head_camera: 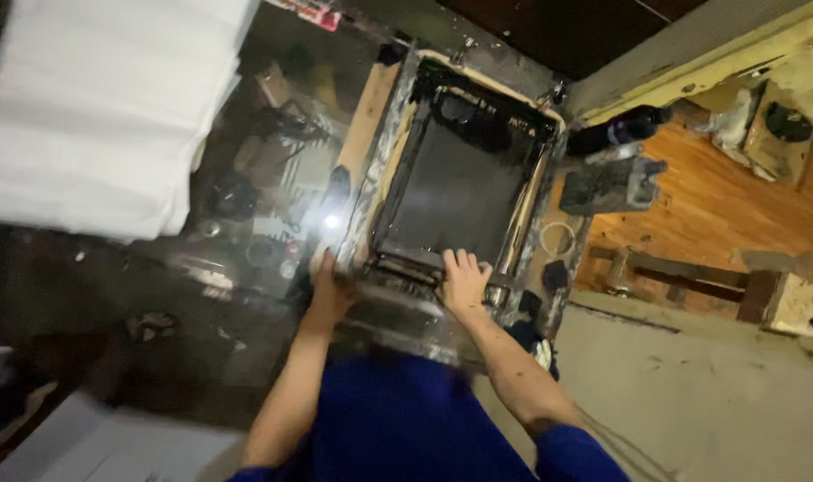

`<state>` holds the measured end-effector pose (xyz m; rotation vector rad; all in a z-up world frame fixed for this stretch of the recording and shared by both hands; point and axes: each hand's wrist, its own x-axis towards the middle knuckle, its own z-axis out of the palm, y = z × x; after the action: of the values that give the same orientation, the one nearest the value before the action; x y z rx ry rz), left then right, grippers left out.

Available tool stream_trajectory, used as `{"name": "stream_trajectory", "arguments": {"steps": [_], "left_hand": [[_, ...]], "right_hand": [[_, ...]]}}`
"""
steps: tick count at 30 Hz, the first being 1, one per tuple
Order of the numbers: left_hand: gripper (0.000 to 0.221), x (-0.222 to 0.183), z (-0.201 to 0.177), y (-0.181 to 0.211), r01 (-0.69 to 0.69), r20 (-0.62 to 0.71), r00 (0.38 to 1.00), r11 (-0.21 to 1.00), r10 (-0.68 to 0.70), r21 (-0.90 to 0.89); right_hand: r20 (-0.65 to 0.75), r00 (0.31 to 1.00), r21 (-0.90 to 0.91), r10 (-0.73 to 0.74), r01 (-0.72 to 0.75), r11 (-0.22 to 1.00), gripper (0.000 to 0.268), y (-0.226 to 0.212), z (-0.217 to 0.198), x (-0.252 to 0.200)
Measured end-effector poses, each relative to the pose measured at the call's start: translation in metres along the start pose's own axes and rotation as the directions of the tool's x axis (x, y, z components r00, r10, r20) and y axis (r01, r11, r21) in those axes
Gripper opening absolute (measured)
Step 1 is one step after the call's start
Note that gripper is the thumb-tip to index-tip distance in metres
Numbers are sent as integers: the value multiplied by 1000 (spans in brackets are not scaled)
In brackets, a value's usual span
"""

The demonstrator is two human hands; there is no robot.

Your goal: The person performs screen printing on white bags by placing a bag on the base, lowering the screen, and using a squeegee to spread black ink, then handing the bag to an assistant.

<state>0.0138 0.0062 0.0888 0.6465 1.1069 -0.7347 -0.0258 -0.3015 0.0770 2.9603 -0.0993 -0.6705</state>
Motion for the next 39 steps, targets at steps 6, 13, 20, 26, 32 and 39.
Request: {"name": "stream_trajectory", "arguments": {"steps": [6, 13, 20, 26, 32, 39], "left_hand": [[96, 60, -45, -28, -126, -63, 989, 988, 132, 89], [71, 97, -71, -41, -163, -25, 986, 978, 167, 131], [100, -72, 27, 19, -258, 72, 965, 879, 251, 400], [34, -128, 88, 38, -740, 650, 481, 670, 589, -60], [95, 1, 37, 27, -246, 202, 814, 8, 545, 969], [57, 77, -9, -25, -555, 523, 697, -92, 491, 827]], "right_hand": [[-230, 970, -8, 77, -81, 997, 82, 65, -107, 178], [-368, 930, 3, -17, 19, 1000, 67, 96, -74, 220], [-449, 892, -17, -56, 55, 998, 80, 35, -59, -47], [-965, 253, 109, 73, 130, 986, 63, 95, -208, -48], [-976, 148, 179, 158, 138, 974, 54, 106, -344, -24], [-989, 145, 50, 5, 308, 950, 58, 135, -428, -11]]}}
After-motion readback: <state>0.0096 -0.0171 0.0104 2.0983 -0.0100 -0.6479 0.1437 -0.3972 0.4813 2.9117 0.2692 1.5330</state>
